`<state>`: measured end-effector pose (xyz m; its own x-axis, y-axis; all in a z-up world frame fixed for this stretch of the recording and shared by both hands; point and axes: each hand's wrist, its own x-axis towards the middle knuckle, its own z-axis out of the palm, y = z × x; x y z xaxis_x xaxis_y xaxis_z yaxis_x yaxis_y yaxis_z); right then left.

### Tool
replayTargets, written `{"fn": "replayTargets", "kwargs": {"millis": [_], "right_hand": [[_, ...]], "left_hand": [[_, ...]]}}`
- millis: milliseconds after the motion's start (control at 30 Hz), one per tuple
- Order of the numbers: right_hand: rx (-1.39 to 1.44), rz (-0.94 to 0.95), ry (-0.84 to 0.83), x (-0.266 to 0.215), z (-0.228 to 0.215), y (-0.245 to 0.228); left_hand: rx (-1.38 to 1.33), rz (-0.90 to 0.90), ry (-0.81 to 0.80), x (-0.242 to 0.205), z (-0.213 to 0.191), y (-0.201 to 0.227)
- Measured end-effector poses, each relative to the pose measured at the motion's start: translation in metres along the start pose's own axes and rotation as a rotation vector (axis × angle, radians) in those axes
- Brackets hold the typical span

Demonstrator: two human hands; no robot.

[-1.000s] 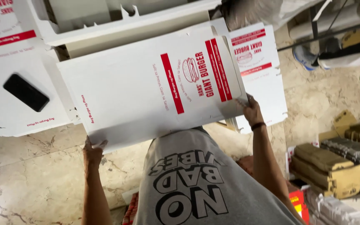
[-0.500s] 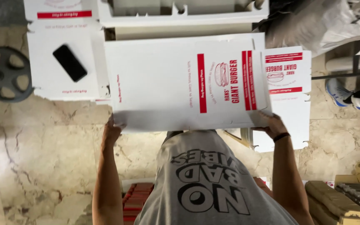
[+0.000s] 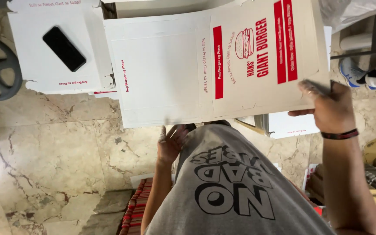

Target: The person folds flat cardboard boxes labeled 'GIANT BURGER' into a three-dimensional shape. They repeatedly align the edges, crease the flaps, and insert tabs into slots to assemble the boxes, stacking the finished ones on a nearby surface.

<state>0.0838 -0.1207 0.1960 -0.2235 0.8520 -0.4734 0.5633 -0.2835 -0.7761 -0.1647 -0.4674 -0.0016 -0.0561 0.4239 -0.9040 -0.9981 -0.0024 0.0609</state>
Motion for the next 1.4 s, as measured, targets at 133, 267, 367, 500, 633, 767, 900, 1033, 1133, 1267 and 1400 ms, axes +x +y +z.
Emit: {"fn": "replayTargets", "kwargs": {"millis": [133,267,367,500,633,767,900,1033,1133,1267,1400], "right_hand": [[0.148,-0.006,0.004,-0.013,-0.014,-0.006],[0.136,0.003,0.026,-0.009,-0.023,0.02],[0.279,0.135,0.08,0.02,-0.02,0.099],[0.401,0.299,-0.082,0.107,-0.025,0.33],[0.156,0.464,-0.046,0.063,0.021,0.271],[0.491,0.412,-0.006,0.041,0.01,0.295],[0.55,0.464,0.023,0.045,0.024,0.335],[0.607,0.465,0.149,0.041,0.023,0.355],[0.636,0.497,0.149,0.04,0.013,0.357],[0.493,0.546,0.169,0.044,0.022,0.343],[0.23,0.531,0.193,0.051,0.036,0.337]], "left_hand": [[-0.285,0.06,-0.171,0.037,-0.044,-0.004],[-0.224,0.272,-0.036,0.03,-0.047,0.009],[-0.318,0.36,-0.131,0.036,-0.053,0.027],[-0.155,0.382,0.338,0.03,-0.005,0.059],[-0.126,0.69,0.347,0.067,-0.039,0.05],[-0.149,0.774,0.355,0.031,-0.066,0.033],[-0.07,0.572,0.372,0.052,-0.116,0.03],[0.006,0.526,0.344,0.057,-0.165,0.057],[-0.02,0.697,0.496,0.024,-0.141,0.1],[1.116,1.329,0.927,0.023,-0.054,0.158],[1.734,1.49,0.262,0.062,0.111,0.154]]}}
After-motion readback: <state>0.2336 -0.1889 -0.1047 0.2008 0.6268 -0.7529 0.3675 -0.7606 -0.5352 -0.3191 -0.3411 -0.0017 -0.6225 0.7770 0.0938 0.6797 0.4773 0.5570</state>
